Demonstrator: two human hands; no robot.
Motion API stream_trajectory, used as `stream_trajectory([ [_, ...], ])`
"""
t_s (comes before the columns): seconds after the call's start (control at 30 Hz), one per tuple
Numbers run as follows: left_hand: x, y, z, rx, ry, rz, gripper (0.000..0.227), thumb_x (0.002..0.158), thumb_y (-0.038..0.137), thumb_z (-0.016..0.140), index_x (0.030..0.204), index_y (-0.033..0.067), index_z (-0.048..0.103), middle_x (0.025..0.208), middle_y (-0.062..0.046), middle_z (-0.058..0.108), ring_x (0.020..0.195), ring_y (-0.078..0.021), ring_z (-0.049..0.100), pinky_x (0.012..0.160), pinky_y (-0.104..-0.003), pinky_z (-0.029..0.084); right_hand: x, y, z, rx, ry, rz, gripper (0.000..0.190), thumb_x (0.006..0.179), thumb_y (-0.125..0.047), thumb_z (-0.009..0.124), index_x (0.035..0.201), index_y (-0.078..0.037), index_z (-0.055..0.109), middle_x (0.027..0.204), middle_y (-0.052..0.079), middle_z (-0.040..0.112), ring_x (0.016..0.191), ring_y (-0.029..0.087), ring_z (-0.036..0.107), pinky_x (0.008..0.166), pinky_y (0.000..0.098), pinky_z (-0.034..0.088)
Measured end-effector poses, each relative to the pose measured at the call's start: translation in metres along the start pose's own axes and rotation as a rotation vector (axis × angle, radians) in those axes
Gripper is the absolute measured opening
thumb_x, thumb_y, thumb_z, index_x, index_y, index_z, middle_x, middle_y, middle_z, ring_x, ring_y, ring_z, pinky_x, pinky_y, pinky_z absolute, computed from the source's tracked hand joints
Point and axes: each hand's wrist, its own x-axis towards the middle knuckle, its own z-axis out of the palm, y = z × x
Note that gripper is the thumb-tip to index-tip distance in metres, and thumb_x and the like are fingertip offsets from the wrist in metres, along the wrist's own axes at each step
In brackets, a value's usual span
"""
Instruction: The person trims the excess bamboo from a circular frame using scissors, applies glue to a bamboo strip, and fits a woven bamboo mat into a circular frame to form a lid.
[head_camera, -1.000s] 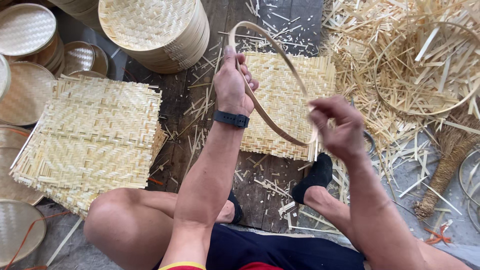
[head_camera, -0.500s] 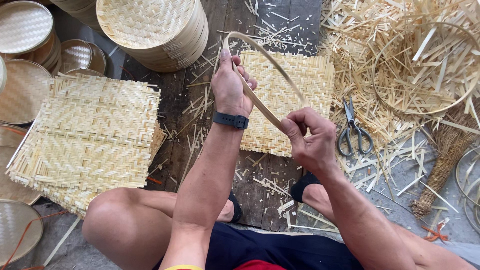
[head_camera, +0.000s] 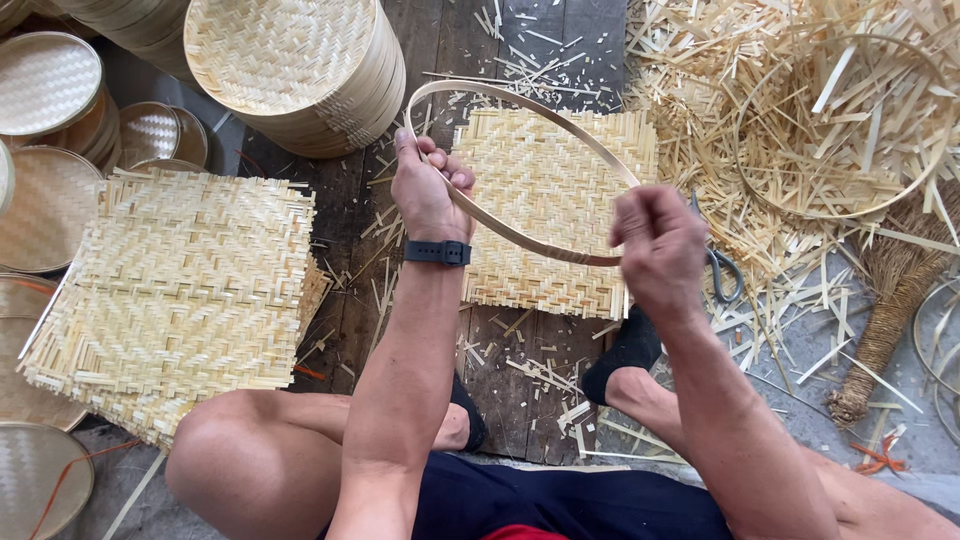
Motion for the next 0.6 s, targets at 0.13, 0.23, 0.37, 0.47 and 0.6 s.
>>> stream_trajectory([
  [0.13,0.016,0.002,-0.012,-0.123,-0.086,-0.05,0.042,0.109,0.04,0.042,0.079,0.0117,0.049,0.058,0.004,0.04,0.043,-0.008,0.033,0.035,-0.023,0.032,0.027,0.015,-0.03,-0.141,0.254,0.057,0.036,0.111,-0.025,0.054,0.141,-0.008,0.044,0.112,0.014,0.061,0.091,0.023,0.069,0.072,0.0374,0.062],
  [0.23,0.022,0.0,-0.028,-0.178,-0.325,0.002,0.042,0.111,0.037,0.044,0.077,0.0117,0.048,0.059,0.004,0.039,0.045,-0.008,0.031,0.036,-0.024,0.032,0.041,0.025,-0.05,0.011,0.227,0.505,0.062,0.106,-0.034,0.049,0.159,-0.017,0.024,0.137,0.015,0.051,0.103,0.028,0.069,0.075,0.0453,0.063],
  [0.37,0.032,-0.011,-0.059,-0.17,-0.589,-0.05,0.046,0.113,0.039,0.046,0.075,0.0121,0.052,0.059,0.005,0.041,0.047,-0.0075,0.032,0.038,-0.023,0.033,0.031,0.062,-0.049,0.791,0.083,0.576,0.072,0.098,-0.053,0.044,0.15,-0.003,0.041,0.106,0.019,0.07,0.09,0.027,0.073,0.073,0.0404,0.065],
  [0.47,0.033,-0.008,-0.08,-0.013,-0.647,-0.11,0.045,0.112,0.035,0.047,0.076,0.0106,0.058,0.06,0.002,0.044,0.05,-0.0099,0.037,0.041,-0.025,0.036,0.037,0.092,-0.059,1.002,0.14,0.43,0.064,0.108,-0.054,0.055,0.141,0.001,0.058,0.085,0.002,0.058,0.072,0.012,0.056,0.057,0.0267,0.05],
  [0.6,0.037,0.013,-0.08,0.327,-0.446,-0.172,0.033,0.105,0.026,0.046,0.088,0.0062,0.067,0.068,-0.002,0.057,0.056,-0.0114,0.047,0.045,-0.026,0.039,0.041,0.103,-0.071,1.029,0.101,0.393,0.042,0.106,-0.044,0.063,0.119,-0.004,0.066,0.068,-0.005,0.043,0.058,0.007,0.041,0.049,0.0233,0.035],
])
